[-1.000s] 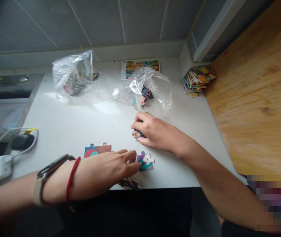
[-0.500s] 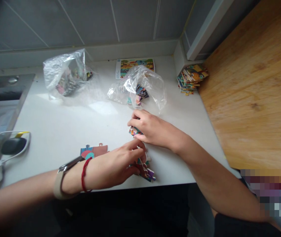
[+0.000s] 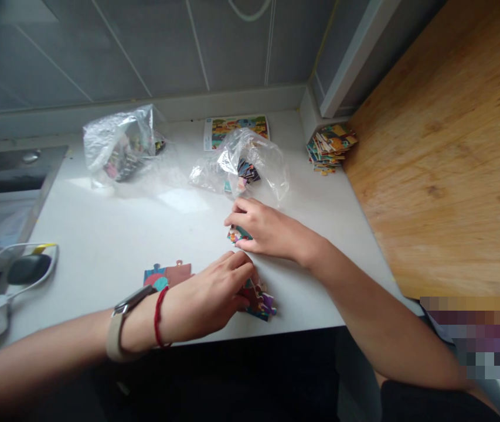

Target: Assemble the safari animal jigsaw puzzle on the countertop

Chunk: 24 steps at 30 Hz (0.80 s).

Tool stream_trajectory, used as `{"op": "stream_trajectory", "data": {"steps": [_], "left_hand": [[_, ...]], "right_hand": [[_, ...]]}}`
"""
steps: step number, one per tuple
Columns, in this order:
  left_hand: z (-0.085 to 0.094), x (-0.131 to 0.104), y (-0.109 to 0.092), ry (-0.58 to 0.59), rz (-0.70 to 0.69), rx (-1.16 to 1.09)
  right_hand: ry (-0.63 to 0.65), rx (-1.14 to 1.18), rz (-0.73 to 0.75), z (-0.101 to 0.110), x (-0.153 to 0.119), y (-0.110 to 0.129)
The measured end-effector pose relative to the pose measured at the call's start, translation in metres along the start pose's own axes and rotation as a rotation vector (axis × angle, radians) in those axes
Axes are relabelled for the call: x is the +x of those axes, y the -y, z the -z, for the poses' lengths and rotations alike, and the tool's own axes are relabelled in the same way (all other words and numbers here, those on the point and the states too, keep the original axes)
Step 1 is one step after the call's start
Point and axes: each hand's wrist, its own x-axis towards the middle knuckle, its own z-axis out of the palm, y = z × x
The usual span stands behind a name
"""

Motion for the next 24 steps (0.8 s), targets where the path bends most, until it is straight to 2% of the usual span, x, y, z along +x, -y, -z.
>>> {"op": "stream_trajectory", "data": {"steps": [6, 12, 15, 18, 21, 24], "left_hand": [[-0.003, -0.004, 0.003, -0.057, -0.026, 0.025], [0.004, -0.006, 0.009, -0.038, -0.037, -0.156], [0.014, -0.007, 0.017, -0.075, -0.114, -0.176], [0.031, -0.007, 0.028, -0.181, -0.155, -0.161], [0.051, -0.006, 0.041, -0.286, -0.100, -0.199], [0.063, 0.001, 0.055, -0.291, -0.009, -0.355]], "right_hand": [[-0.015, 0.029, 0.013, 0.000, 0.001, -0.001], [-0.025, 0.028, 0.017, 0.000, 0.001, -0.002], [-0.038, 0.045, 0.012, -0.001, 0.002, -0.002], [-0.054, 0.076, 0.013, -0.001, 0.003, -0.003], [-0.072, 0.068, -0.029, 0.001, 0.003, -0.004], [-0.117, -0.045, -0.163, 0.004, 0.000, -0.007]]}}
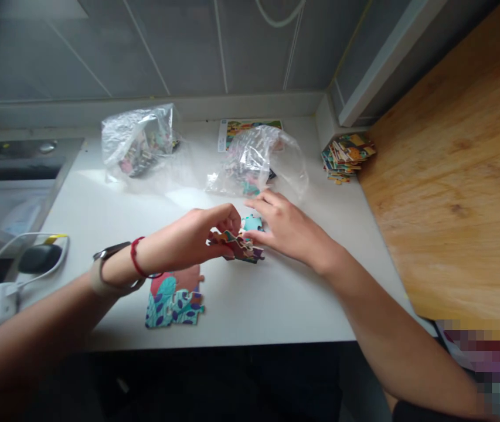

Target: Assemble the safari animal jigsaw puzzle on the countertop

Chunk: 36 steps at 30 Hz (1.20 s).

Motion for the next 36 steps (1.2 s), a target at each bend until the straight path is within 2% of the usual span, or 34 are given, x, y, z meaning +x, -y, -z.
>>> {"op": "stream_trajectory", "data": {"steps": [5, 8, 13, 16, 18, 23, 26, 31, 36], "left_hand": [[0.001, 0.013, 0.021, -0.036, 0.030, -0.118], [-0.002, 0.015, 0.027, -0.035, 0.015, -0.126], [-0.005, 0.015, 0.028, -0.067, 0.009, -0.138], [-0.006, 0.015, 0.026, -0.099, 0.020, -0.128], [-0.006, 0.014, 0.023, -0.113, 0.037, -0.132], [-0.003, 0.011, 0.016, -0.145, 0.076, -0.035], [-0.003, 0.011, 0.017, -0.148, 0.062, 0.022], [-0.003, 0.013, 0.024, -0.203, 0.040, 0.074], [-0.002, 0.012, 0.021, -0.110, 0.055, 0.032]], "right_hand": [[0.041, -0.162, -0.166, 0.000, -0.006, -0.001], [0.056, -0.133, -0.176, -0.001, -0.006, 0.001], [0.097, 0.004, -0.077, 0.002, -0.003, 0.001], [0.107, 0.121, -0.075, 0.004, -0.002, 0.000], [0.084, 0.203, -0.129, 0.004, -0.002, 0.000], [0.053, 0.548, -0.397, -0.001, 0.003, -0.001], [0.041, 0.701, -0.472, -0.004, 0.006, -0.001], [0.026, 0.759, -0.440, -0.006, 0.006, -0.001], [0.060, 0.733, -0.397, -0.007, 0.006, 0.002]]}}
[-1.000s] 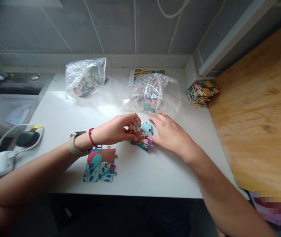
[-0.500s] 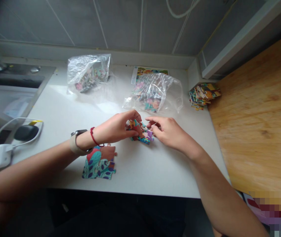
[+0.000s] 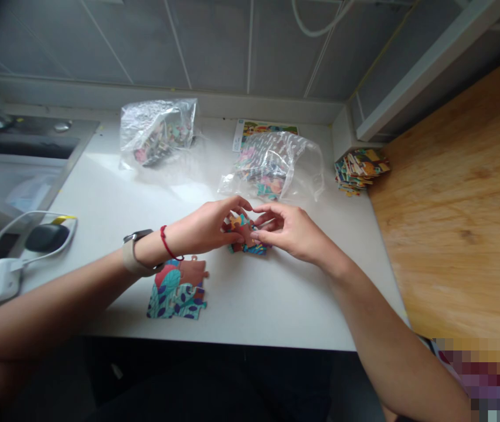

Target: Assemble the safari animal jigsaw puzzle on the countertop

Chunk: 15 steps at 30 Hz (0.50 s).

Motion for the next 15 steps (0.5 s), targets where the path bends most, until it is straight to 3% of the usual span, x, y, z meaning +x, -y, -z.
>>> {"op": "stream_trajectory", "data": {"steps": [7, 15], "left_hand": [[-0.0006, -0.0013, 0.0022, 0.018, 0.018, -0.051], [-0.0006, -0.0041, -0.0033, -0.061, 0.016, 0.056]], "right_hand": [[0.027, -0.181, 0.149, 0.0024, -0.0031, 0.0030], [0.104, -0.575, 0.355, 0.0043, -0.0002, 0.0005]]}}
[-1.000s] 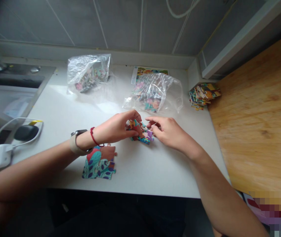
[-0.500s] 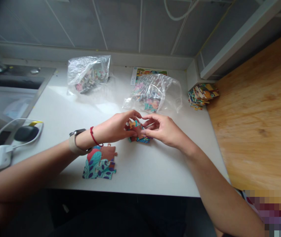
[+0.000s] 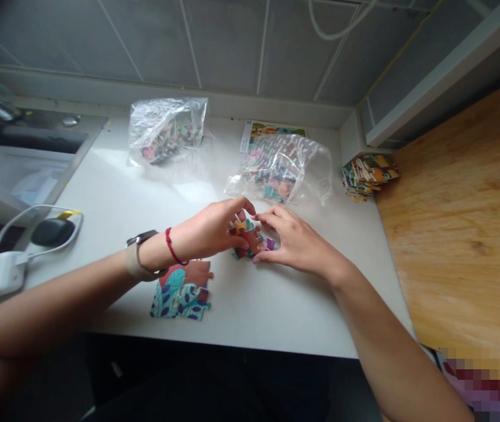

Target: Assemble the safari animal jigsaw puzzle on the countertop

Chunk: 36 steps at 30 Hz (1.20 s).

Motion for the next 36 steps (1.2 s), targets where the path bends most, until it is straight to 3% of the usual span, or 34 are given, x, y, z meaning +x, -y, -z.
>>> {"op": "stream_trajectory", "data": {"steps": [4, 10, 17, 19, 23, 27, 34, 36], "left_hand": [[-0.002, -0.003, -0.005, -0.047, -0.063, 0.044], [-0.001, -0.002, -0.001, -0.164, -0.227, 0.058], [0.003, 0.006, 0.008, -0.273, -0.448, 0.127], [0.001, 0.008, 0.014, -0.267, -0.439, 0.109], [-0.009, 0.014, 0.030, -0.172, -0.375, 0.082], [-0.017, 0.020, 0.041, -0.152, -0.402, 0.099], [-0.015, 0.023, 0.044, -0.158, -0.398, -0.004], [-0.013, 0.023, 0.045, -0.149, -0.393, -0.051]], "right_hand": [[0.001, -0.040, 0.053, -0.003, 0.003, 0.001], [-0.035, 0.056, 0.008, -0.007, 0.002, -0.003], [-0.326, 0.006, 0.028, -0.014, 0.004, -0.002], [-0.345, -0.036, 0.031, -0.015, 0.005, -0.001], [-0.258, -0.093, 0.022, -0.015, 0.004, -0.003], [-0.231, -0.129, -0.058, -0.007, 0.001, -0.010], [-0.179, 0.182, -0.058, -0.008, 0.003, -0.005], [-0.226, 0.193, -0.055, -0.011, 0.003, 0.001]]}}
